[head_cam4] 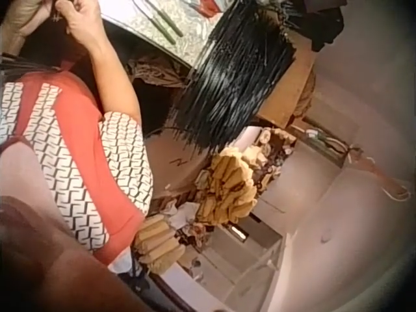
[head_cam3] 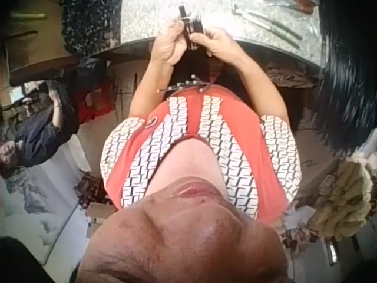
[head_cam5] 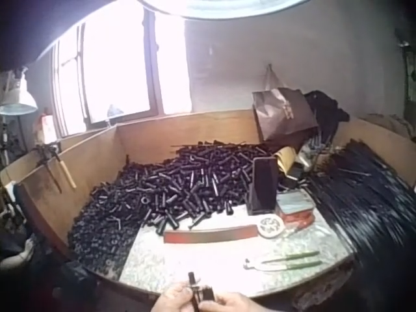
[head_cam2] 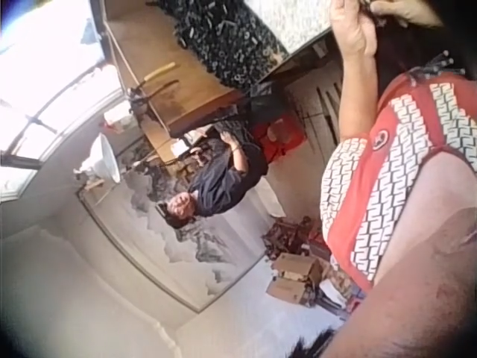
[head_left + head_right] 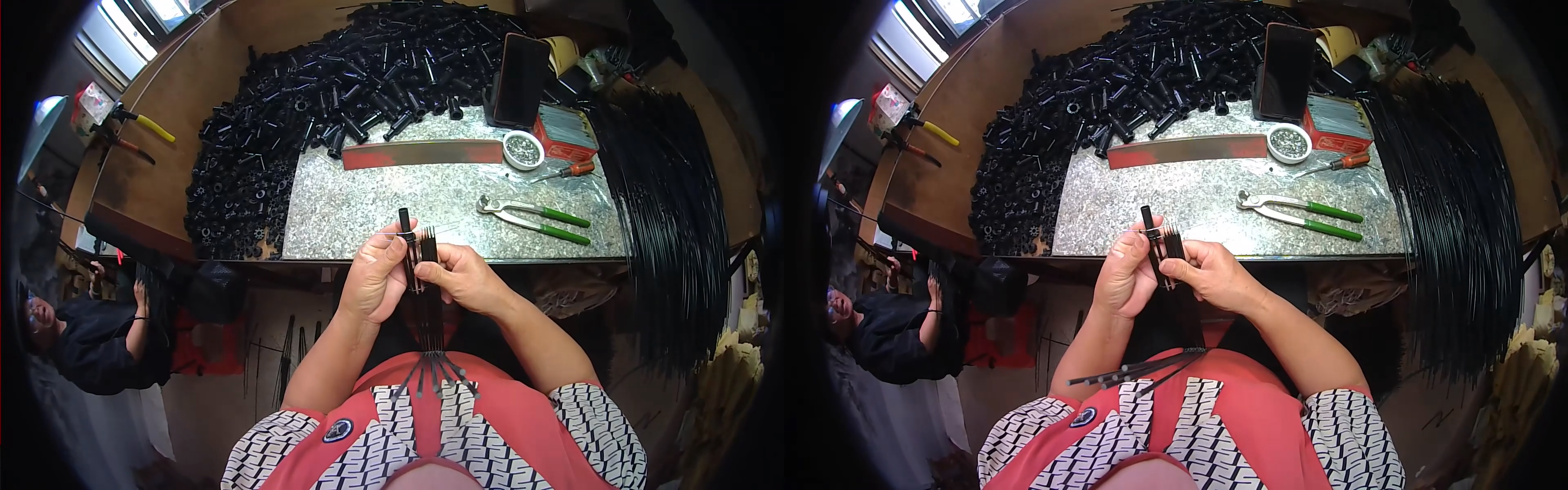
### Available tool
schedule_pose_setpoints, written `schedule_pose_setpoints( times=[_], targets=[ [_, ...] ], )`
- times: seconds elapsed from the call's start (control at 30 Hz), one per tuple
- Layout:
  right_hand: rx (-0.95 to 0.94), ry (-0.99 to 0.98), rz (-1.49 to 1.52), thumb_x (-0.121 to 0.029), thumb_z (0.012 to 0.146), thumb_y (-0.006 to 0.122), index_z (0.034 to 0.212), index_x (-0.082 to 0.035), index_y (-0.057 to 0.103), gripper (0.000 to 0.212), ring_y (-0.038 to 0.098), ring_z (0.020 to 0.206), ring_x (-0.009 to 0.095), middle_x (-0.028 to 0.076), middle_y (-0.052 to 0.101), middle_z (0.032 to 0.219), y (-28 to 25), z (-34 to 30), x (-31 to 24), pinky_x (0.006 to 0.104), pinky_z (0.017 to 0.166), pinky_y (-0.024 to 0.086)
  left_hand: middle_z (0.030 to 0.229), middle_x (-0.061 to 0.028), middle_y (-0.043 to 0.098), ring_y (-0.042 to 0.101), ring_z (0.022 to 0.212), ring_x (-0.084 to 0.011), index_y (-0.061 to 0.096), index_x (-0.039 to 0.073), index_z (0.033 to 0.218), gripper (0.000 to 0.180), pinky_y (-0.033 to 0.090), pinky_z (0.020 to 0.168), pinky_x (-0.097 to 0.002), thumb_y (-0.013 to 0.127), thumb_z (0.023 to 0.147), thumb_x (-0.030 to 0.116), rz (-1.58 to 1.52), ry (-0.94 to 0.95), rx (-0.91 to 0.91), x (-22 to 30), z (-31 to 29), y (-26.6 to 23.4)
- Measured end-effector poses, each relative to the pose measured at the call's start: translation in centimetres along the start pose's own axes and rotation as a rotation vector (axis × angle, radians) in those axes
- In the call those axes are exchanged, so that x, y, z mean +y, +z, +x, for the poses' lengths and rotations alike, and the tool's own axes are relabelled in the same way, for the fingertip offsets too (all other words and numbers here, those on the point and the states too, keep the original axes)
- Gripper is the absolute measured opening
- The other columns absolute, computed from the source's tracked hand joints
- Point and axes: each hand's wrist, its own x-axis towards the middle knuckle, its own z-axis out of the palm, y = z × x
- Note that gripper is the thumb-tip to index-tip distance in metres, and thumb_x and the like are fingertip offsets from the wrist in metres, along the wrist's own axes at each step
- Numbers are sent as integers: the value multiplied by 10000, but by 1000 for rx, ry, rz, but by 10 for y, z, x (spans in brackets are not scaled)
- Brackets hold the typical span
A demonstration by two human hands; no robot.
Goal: Assembling and trimming bundles of black rods at a factory workbench.
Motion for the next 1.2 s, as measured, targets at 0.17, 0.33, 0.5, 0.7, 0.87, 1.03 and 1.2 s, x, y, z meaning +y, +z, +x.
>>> schedule_pose_setpoints(
  times=[0.17,0.33,0.5,0.7,0.87,1.03,1.2],
  targets=[
    [24,16,-14,-289,930,622,920,-63,644,228,487,543,31,-34,608,756,4,0,-2,190,472,391,1112,-101,630,615,1017,-184,541,-7,1193,343,491,917,-323,596,945,224,-75,-20,65,-6,-4,1],
    [87,-13,14,-282,917,646,777,-65,604,262,429,468,30,-51,523,604,9,1,-2,211,422,326,1096,-96,628,601,1017,-173,552,-6,1181,349,470,927,-321,550,970,272,-28,-5,105,-5,-8,16],
    [83,-8,12,-282,916,646,769,-62,605,267,441,471,33,-48,525,602,9,2,-3,213,425,335,1159,-128,600,573,1094,-202,533,-10,1200,359,433,988,-351,500,991,280,-48,-6,77,-8,-8,12],
    [71,-9,-5,-276,913,649,785,-57,629,255,449,472,37,-43,536,607,10,3,-4,218,428,347,1209,-151,575,561,1112,-215,519,-19,1213,416,415,1006,-367,415,1018,334,25,4,75,-8,-9,13],
    [82,-27,-18,-275,911,650,838,-39,661,248,466,475,44,-32,549,618,11,1,-8,222,433,368,1189,-117,593,569,1051,-160,541,-19,1216,459,441,956,-327,394,1024,370,129,51,126,-10,-7,20],
    [71,-8,-63,-278,912,651,843,-32,668,256,482,479,52,-20,565,634,10,3,-7,228,435,381,1170,-105,596,571,1033,-151,541,-20,1215,449,444,949,-320,393,1026,360,106,51,145,-10,-7,22],
    [78,-4,-83,-289,912,652,808,-31,652,277,478,472,54,-21,560,629,11,3,-7,229,434,382,1239,-163,557,513,1192,-244,506,-24,1232,430,376,1049,-394,379,1029,333,136,51,171,-12,-7,20]
  ],
)
